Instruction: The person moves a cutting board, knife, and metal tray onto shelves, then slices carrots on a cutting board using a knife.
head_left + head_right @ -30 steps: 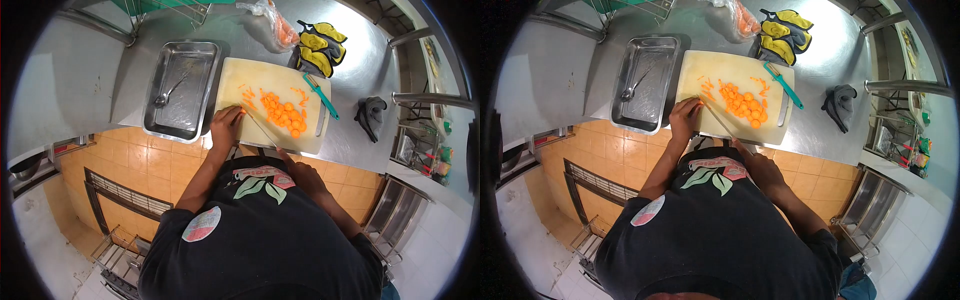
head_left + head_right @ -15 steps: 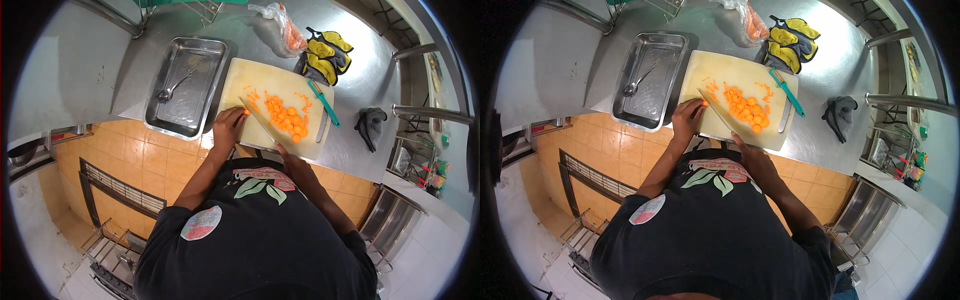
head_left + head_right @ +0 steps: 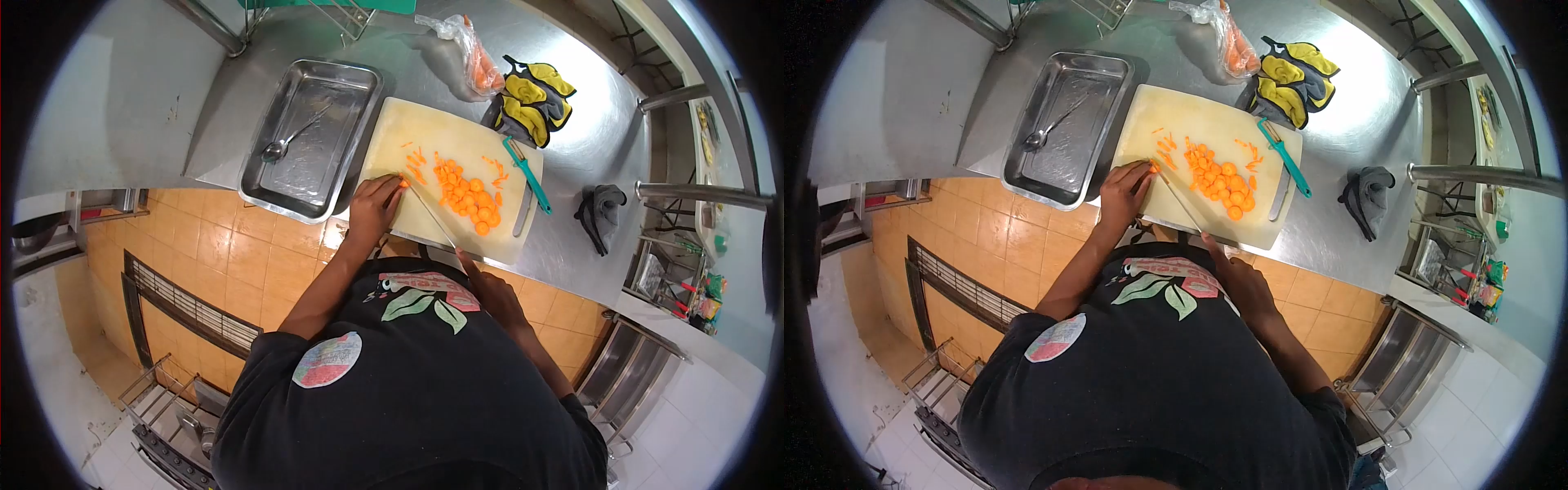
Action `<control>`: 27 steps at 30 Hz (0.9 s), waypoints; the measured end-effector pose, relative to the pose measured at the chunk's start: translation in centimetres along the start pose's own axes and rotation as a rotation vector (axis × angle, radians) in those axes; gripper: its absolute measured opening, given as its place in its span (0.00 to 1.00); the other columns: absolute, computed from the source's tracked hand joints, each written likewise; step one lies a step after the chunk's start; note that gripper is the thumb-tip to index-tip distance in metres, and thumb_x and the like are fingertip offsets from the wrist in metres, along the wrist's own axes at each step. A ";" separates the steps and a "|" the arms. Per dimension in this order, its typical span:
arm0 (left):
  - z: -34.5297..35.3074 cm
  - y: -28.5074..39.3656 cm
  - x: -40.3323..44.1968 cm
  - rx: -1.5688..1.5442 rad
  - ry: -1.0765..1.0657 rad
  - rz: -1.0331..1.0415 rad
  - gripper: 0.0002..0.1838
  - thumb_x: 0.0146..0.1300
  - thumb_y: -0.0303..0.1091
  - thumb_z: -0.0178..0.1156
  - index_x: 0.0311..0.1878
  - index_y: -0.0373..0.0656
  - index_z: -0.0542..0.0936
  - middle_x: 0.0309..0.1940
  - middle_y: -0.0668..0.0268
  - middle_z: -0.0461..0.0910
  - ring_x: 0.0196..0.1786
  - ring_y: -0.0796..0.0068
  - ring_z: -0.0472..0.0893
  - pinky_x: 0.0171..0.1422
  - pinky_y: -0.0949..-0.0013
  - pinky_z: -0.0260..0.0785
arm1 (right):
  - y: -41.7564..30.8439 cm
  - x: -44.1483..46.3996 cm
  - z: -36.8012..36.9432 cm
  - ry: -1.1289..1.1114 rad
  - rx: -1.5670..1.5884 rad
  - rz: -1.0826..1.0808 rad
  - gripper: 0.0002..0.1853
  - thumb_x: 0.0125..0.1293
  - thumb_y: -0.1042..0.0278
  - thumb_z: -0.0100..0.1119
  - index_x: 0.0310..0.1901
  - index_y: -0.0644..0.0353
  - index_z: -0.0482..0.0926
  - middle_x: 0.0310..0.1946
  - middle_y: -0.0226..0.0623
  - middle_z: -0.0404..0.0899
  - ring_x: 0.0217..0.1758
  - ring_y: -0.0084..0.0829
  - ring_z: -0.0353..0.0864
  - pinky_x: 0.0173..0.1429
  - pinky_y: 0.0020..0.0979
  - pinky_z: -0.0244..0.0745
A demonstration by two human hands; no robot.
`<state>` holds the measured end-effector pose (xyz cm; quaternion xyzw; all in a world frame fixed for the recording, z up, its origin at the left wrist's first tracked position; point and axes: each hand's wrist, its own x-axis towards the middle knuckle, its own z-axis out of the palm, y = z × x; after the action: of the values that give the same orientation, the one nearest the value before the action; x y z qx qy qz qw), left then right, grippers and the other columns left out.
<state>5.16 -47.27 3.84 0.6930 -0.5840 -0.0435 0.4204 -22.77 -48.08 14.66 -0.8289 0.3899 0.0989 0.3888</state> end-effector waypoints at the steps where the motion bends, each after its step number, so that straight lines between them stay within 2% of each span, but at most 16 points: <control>1: 0.0 0.0 0.0 -0.005 0.004 0.000 0.12 0.57 0.28 0.70 0.46 0.41 0.85 0.44 0.62 0.86 0.45 0.61 0.83 0.51 0.64 0.77 | -0.2 0.0 -0.2 -0.009 0.004 -0.001 0.42 0.68 0.66 0.55 0.78 0.33 0.44 0.28 0.51 0.78 0.29 0.56 0.82 0.34 0.55 0.74; 7: 0.1 0.1 0.0 -0.016 0.022 -0.011 0.12 0.57 0.28 0.70 0.45 0.42 0.86 0.44 0.63 0.86 0.44 0.62 0.84 0.51 0.64 0.77 | -1.4 0.4 -0.4 -0.037 -0.034 0.085 0.42 0.67 0.63 0.56 0.78 0.31 0.44 0.29 0.54 0.79 0.34 0.59 0.84 0.37 0.56 0.75; 12: 0.0 0.1 0.1 -0.039 0.007 -0.032 0.12 0.56 0.28 0.71 0.45 0.42 0.86 0.44 0.63 0.87 0.43 0.62 0.84 0.50 0.65 0.77 | -2.1 0.2 -0.7 -0.038 0.003 0.083 0.45 0.63 0.65 0.57 0.78 0.32 0.45 0.29 0.54 0.80 0.35 0.60 0.84 0.38 0.57 0.74; 19: 0.3 -0.5 -0.2 -0.056 0.013 -0.041 0.11 0.55 0.27 0.71 0.43 0.43 0.87 0.43 0.63 0.87 0.43 0.64 0.85 0.50 0.65 0.78 | -0.6 1.6 -0.8 -0.098 -0.023 0.045 0.42 0.66 0.72 0.54 0.78 0.38 0.46 0.25 0.51 0.79 0.31 0.54 0.84 0.35 0.53 0.73; 22: 0.2 -0.3 0.1 -0.064 0.017 -0.031 0.11 0.55 0.27 0.71 0.43 0.42 0.87 0.43 0.64 0.87 0.43 0.64 0.85 0.50 0.65 0.78 | 0.3 2.1 0.1 -0.038 -0.013 -0.032 0.41 0.66 0.75 0.53 0.78 0.39 0.48 0.25 0.51 0.78 0.29 0.52 0.82 0.34 0.51 0.73; 27: -0.1 0.1 0.0 -0.043 -0.005 -0.043 0.10 0.56 0.27 0.71 0.42 0.42 0.87 0.42 0.64 0.87 0.43 0.64 0.85 0.49 0.65 0.78 | 1.2 3.4 1.4 0.039 0.048 -0.085 0.40 0.67 0.73 0.54 0.77 0.39 0.50 0.25 0.50 0.76 0.29 0.51 0.81 0.35 0.49 0.74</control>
<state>5.12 -47.26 4.02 0.6960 -0.5689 -0.0667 0.4330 -21.15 -49.53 11.45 -0.8368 0.3642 0.0568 0.4048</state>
